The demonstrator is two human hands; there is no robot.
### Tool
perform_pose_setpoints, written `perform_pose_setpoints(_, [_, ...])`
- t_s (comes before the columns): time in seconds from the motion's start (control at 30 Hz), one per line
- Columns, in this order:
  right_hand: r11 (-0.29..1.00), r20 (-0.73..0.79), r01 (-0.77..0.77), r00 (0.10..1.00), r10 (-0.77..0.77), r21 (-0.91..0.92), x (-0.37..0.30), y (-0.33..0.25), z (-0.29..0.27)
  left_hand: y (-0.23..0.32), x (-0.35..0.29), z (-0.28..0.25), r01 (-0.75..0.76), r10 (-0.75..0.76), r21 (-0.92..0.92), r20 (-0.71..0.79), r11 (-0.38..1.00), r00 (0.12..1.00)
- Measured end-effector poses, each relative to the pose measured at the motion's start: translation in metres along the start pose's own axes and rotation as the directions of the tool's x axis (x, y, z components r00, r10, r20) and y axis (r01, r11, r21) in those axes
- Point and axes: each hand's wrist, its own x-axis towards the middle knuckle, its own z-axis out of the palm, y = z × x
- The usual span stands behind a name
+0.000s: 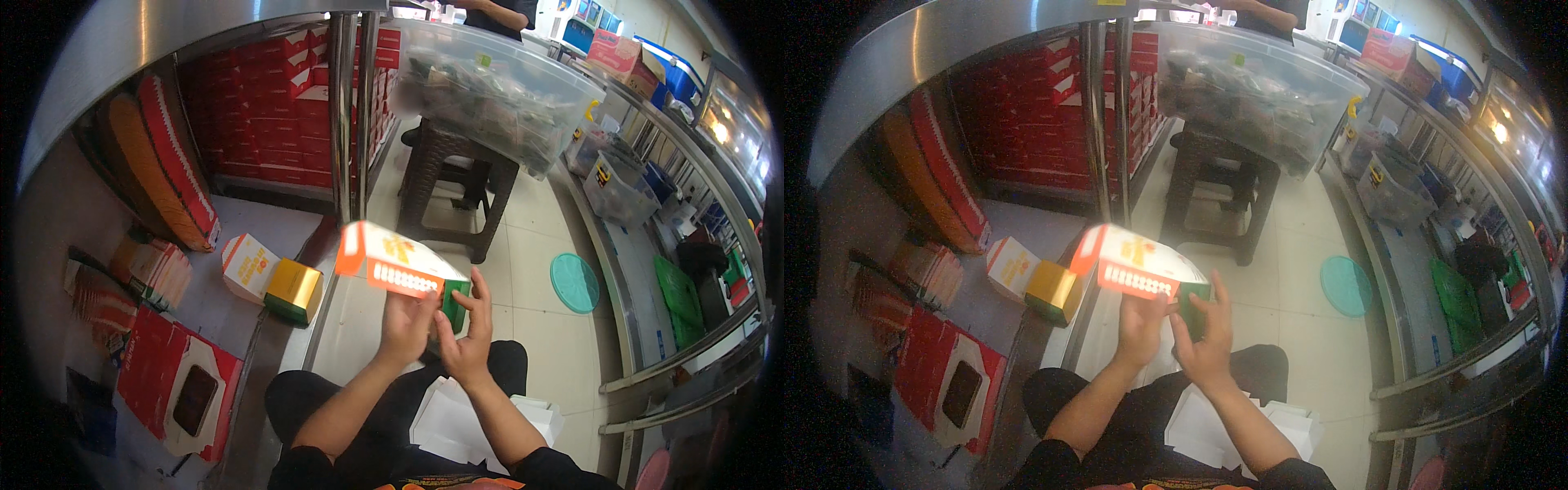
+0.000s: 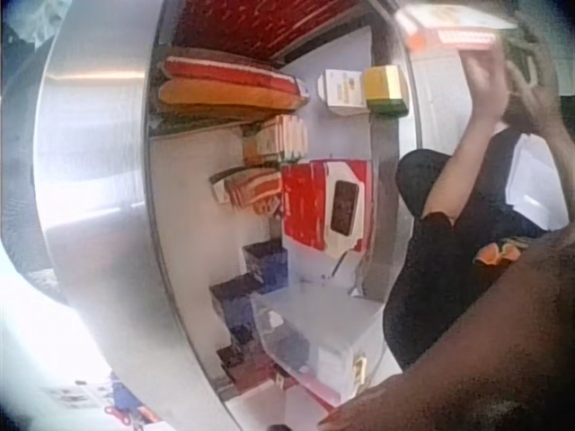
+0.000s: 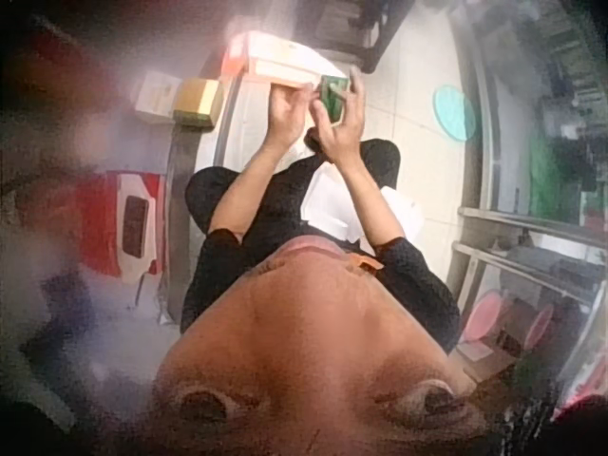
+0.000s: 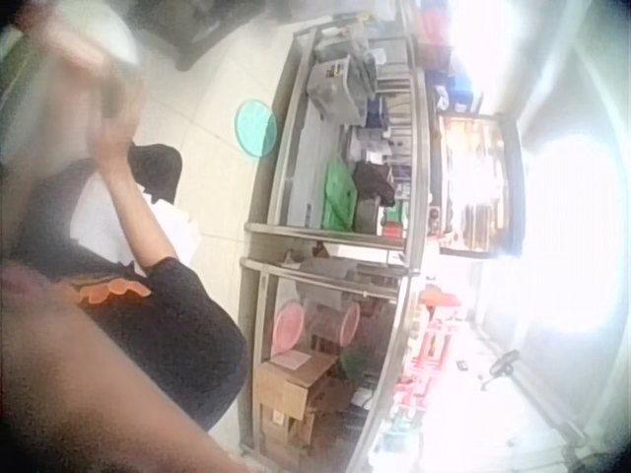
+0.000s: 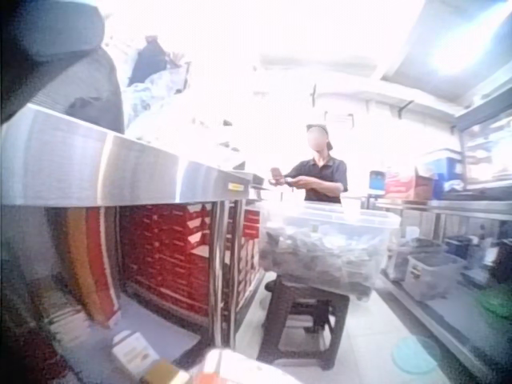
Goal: The person assembles small rectangular boxes from flat paper sheets. They fold the sheets along pre-printed lines, tuck flaps into slots, and form the box shape. The person handles multiple boxes one at a time, stacking completed boxes on a nearby shelf.
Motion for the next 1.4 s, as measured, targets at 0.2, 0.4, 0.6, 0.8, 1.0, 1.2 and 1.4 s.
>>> perform_pose_setpoints(0.2, [0.853,0.345,-0.386,0.901,0.265,0.353,0.022,-0.006,-0.030,0.009,0.008,-0.025,0.219,-0.360,0.297,0.606,0.930,0.709])
perform_pose_setpoints(0.4, [0.940,0.370,-0.342,0.872,0.320,-0.008,0.044,0.001,-0.040,0.043,0.017,-0.002,-0.205,-0.209,0.865,0.329,0.459,0.921])
perform_pose_setpoints(0.6, [0.903,0.537,-0.419,0.785,0.309,0.094,0.041,-0.020,-0.049,0.057,0.024,-0.016,-0.464,0.327,0.763,0.343,0.450,0.881])
perform_pose_setpoints(0.8, [0.836,0.294,-0.457,0.879,0.374,0.304,0.037,-0.005,-0.051,0.046,0.019,-0.035,-0.329,0.144,0.642,0.324,0.692,0.935])
perform_pose_setpoints(1.0, [0.637,0.341,-0.591,0.807,0.483,0.495,0.038,-0.016,-0.057,0.036,0.020,-0.033,-0.358,0.193,0.608,0.321,0.708,0.927])
perform_pose_setpoints(1.2, [0.558,0.327,-0.533,0.841,0.430,0.636,0.030,-0.026,-0.056,0.036,0.015,-0.010,-0.278,0.476,0.847,0.033,0.453,0.879])
perform_pose_setpoints(1.4, [0.993,0.023,-0.003,1.000,0.000,0.120,0.021,-0.024,-0.027,0.003,-0.001,-0.004,-0.122,0.166,0.225,-0.186,0.967,0.969])
